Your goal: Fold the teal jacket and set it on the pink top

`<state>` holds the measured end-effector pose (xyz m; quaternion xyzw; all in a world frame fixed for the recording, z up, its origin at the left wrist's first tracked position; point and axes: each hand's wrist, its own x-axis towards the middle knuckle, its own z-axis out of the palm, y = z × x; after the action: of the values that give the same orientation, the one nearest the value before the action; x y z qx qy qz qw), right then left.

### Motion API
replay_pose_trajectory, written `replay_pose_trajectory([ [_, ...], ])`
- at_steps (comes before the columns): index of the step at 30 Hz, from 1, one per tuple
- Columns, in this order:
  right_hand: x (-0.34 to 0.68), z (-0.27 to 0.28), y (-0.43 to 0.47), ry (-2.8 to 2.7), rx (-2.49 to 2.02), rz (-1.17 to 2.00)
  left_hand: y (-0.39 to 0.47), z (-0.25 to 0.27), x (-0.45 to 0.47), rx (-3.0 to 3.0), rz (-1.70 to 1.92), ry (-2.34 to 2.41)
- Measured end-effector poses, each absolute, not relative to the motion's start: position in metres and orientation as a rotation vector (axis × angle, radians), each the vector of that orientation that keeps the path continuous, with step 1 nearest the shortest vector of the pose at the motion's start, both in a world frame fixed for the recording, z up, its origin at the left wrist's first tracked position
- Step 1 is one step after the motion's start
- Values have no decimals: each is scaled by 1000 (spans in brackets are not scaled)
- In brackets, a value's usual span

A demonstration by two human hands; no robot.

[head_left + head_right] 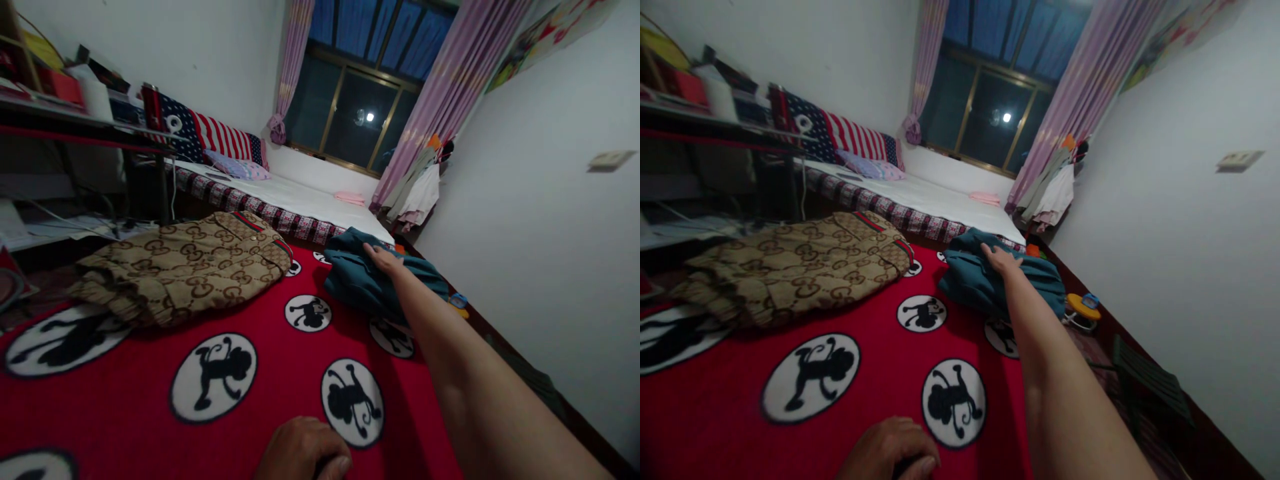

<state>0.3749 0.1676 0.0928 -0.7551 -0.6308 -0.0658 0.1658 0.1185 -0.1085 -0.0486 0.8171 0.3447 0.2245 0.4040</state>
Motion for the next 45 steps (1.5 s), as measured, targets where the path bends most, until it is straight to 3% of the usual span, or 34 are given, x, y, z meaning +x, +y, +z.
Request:
replay_pose_trajectory([
  [5,347,86,172,-1812,-1955,-378,-109,-51,119,2064,649,857],
  [9,346,78,171,-2030,-2181,1,-110,-52,120,2077,631,853],
  [11,343,78,170,-2030,-2211,42,-110,-53,120,2083,636,861],
  [18,286,64,106,-2150,-1697,-553,-111,-53,120,2066,696,850],
  [22,287,41,70,-2424,-1573,-714,-115,-47,118,2039,713,866],
  [29,321,51,102,-1969,-1813,-529,-115,-47,118,2025,720,876],
  [34,310,39,108,-2408,-1722,-258,-115,-50,118,2021,711,862],
  [38,315,50,102,-2035,-1553,-245,-115,-49,118,2014,710,861],
  [45,399,73,92,-1266,-2073,-513,-115,-48,118,2015,706,879],
])
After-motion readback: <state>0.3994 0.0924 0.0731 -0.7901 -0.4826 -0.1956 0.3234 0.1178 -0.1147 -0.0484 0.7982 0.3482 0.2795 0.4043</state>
